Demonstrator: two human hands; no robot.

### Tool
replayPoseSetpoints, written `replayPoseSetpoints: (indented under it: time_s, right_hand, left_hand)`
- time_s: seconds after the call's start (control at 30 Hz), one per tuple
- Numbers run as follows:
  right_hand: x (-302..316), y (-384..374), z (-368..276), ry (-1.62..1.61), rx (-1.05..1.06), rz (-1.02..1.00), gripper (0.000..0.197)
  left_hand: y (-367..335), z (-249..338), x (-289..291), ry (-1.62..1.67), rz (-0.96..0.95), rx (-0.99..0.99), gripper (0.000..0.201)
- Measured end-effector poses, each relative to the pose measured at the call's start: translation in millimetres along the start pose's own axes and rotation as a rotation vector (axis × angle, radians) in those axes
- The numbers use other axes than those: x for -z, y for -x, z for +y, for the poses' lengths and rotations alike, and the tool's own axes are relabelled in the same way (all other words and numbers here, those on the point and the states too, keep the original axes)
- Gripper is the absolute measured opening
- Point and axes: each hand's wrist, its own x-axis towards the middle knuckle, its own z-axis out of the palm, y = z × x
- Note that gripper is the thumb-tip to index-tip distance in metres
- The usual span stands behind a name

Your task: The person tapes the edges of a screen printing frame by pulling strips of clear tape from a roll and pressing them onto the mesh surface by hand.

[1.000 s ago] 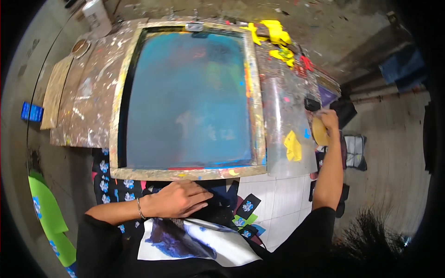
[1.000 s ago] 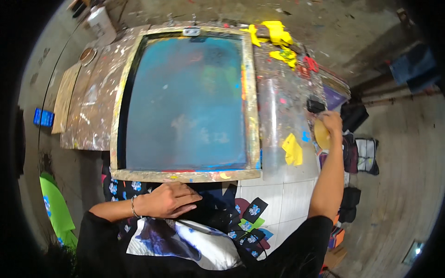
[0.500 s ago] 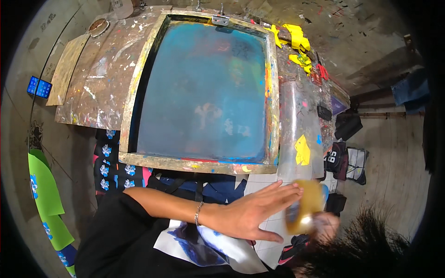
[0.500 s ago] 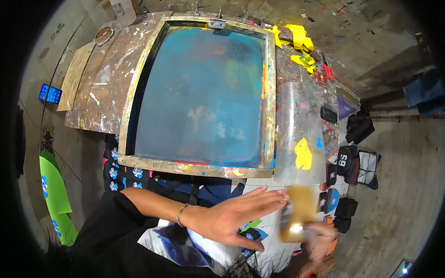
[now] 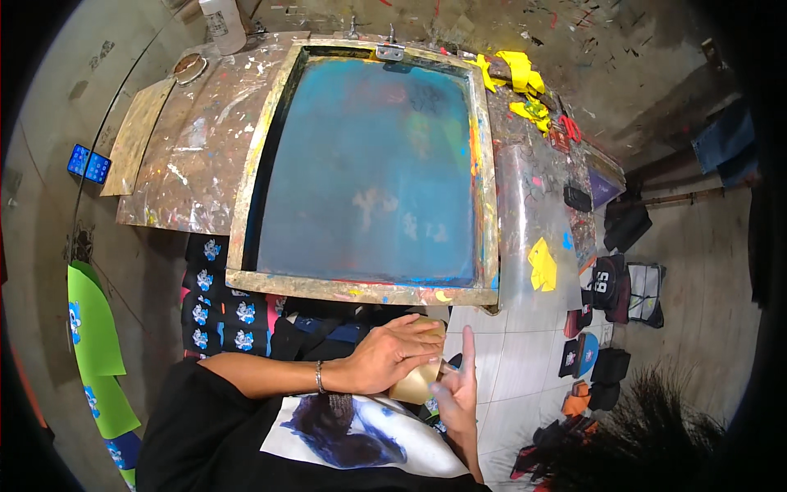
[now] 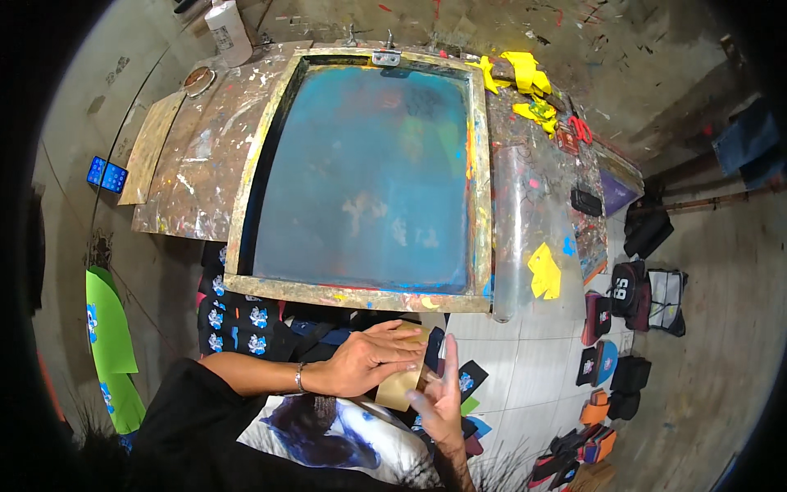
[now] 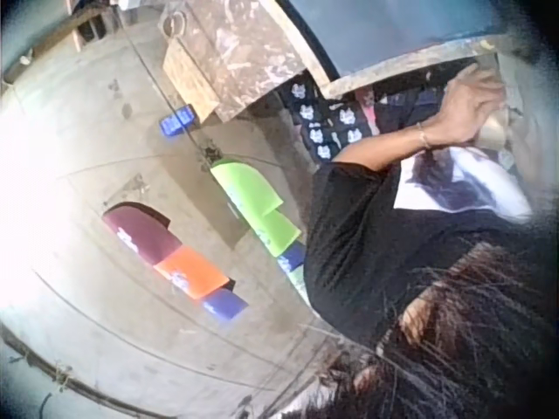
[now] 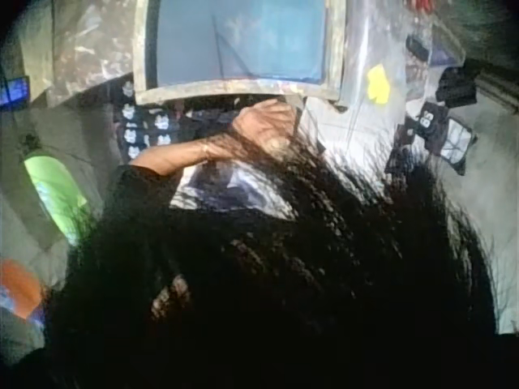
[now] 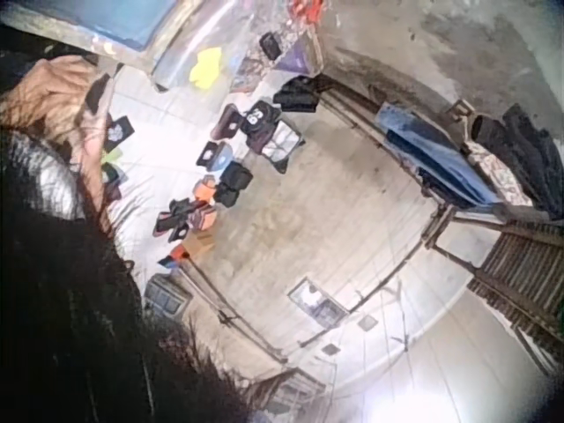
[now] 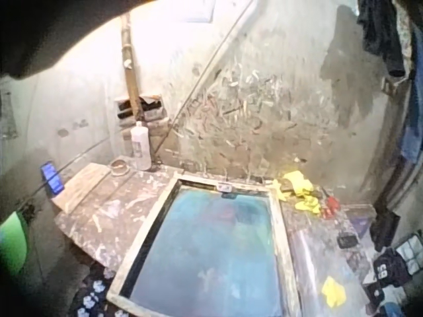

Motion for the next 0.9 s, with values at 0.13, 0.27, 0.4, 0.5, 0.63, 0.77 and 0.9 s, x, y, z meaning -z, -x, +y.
replayPoseSetpoints:
  time_s: [0.13,0.27,0.4,0.5,0.63,0.77,0.9]
  right_hand:
    - [-5.3,-10.5,27.9,0.355,0.211,-0.110,0.135]
    - [12.5,-13.3,14.8,0.511,0.168,-0.123,0.112]
    - [49.8,-6.3,7.2,0.746,0.219,-0.212,0.099]
    - [53.6,-13.5,-18.6,0.456,-0.207,-0.266,0.092]
    - [51.7,-29.5,-43.0,0.415,-0.622,-0.456,0.088]
    - [48.1,-36.5,-45.5,0.641,-0.408,-0.606,0.089]
    - [46.1,-46.6,-50.6,1.109,-0.182,-0.527,0.068]
  left_hand:
    - [-3.1,0.4,2.9,-0.027,0.039,-0.022,0.016]
    - [-38.8,34.2,61.7,-0.162,0.221,0.008,0.019]
    - [-103.0,84.3,152.1,0.176,0.404,0.022,0.029]
    - [-101.4,84.8,178.1,0.029,0.391,-0.036,0.030]
    - [-84.2,93.4,182.5,0.101,0.445,0.001,0.032]
    - [-70.6,95.4,199.1,0.117,0.552,-0.003,0.030]
    - [-50.0,110.2,203.1,0.224,0.506,-0.105,0.029]
